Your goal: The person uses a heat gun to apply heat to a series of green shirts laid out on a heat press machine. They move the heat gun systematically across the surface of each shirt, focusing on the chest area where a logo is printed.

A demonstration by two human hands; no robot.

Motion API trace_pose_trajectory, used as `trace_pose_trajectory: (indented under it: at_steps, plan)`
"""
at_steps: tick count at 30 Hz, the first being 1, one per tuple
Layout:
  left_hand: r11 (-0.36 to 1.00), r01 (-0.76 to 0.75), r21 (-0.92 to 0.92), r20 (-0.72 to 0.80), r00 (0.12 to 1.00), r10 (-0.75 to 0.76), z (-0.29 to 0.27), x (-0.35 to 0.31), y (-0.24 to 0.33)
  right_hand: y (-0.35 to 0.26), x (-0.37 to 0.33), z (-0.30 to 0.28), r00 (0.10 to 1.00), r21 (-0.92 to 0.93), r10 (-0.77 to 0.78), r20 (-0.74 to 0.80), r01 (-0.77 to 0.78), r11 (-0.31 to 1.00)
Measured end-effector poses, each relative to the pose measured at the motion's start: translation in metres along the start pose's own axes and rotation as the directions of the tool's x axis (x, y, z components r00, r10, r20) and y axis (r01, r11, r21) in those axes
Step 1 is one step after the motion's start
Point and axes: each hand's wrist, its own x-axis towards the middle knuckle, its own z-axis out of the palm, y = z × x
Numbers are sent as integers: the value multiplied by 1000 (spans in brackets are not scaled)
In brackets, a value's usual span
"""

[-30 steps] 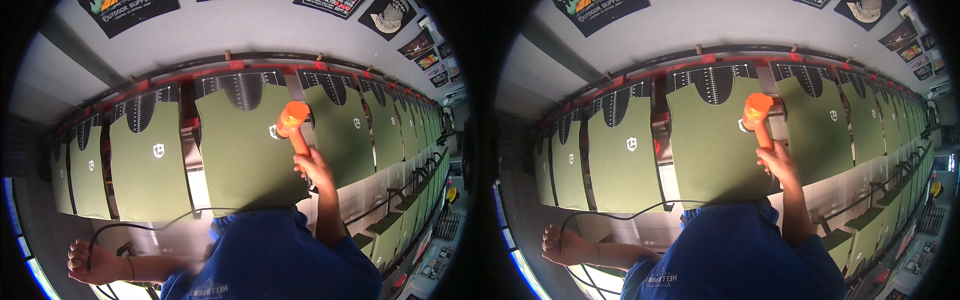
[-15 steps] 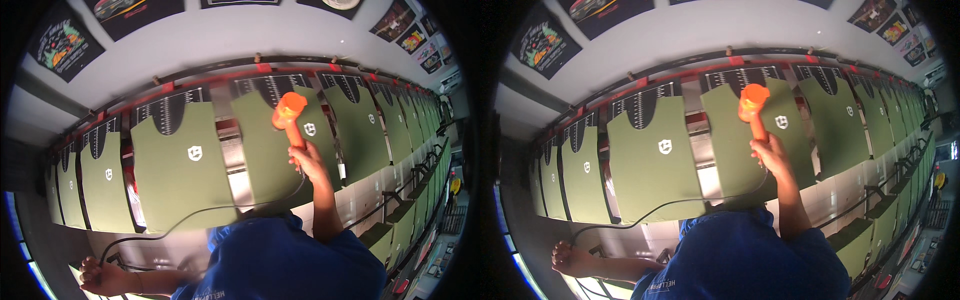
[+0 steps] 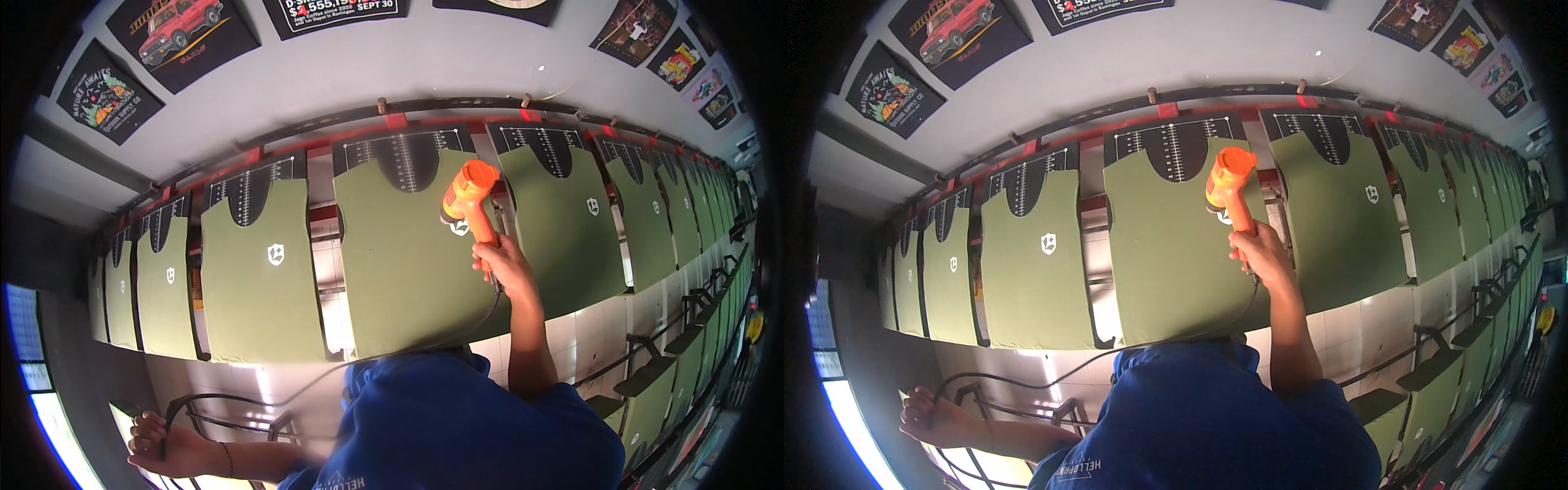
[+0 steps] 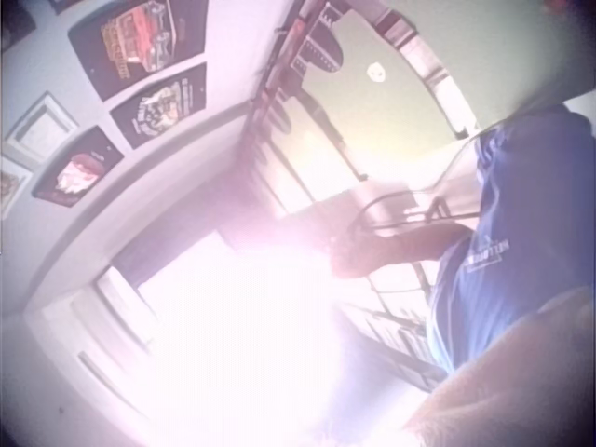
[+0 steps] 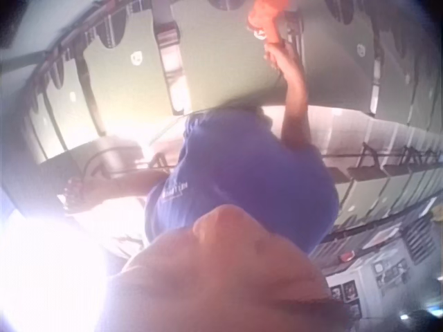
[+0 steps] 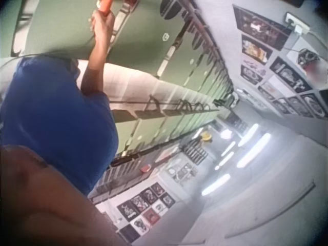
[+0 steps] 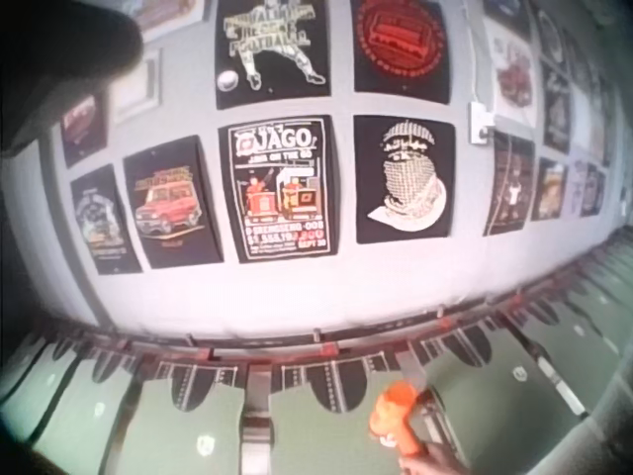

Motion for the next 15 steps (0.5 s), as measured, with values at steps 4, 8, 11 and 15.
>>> trace_pose_trajectory:
  at_steps: [4, 8, 11, 15]
  plan:
    - [1000, -1, 24, -238, 971, 7, 3, -8, -9, -2, 1, -2, 1000, -64, -1, 9, 1, 998]
    - [1000, 0, 7, -182, 983, 1, 5, -8, -15, -5, -1, -8, 998, -33, 9, -66, -11, 999]
    - [1000, 0, 26, -183, 983, 5, -2, -7, -25, -6, -3, -11, 997, -76, 16, -76, -22, 997]
    - [989, 46, -141, 83, 996, -35, -17, -3, -37, -6, -4, -14, 989, -17, 58, -137, -61, 998]
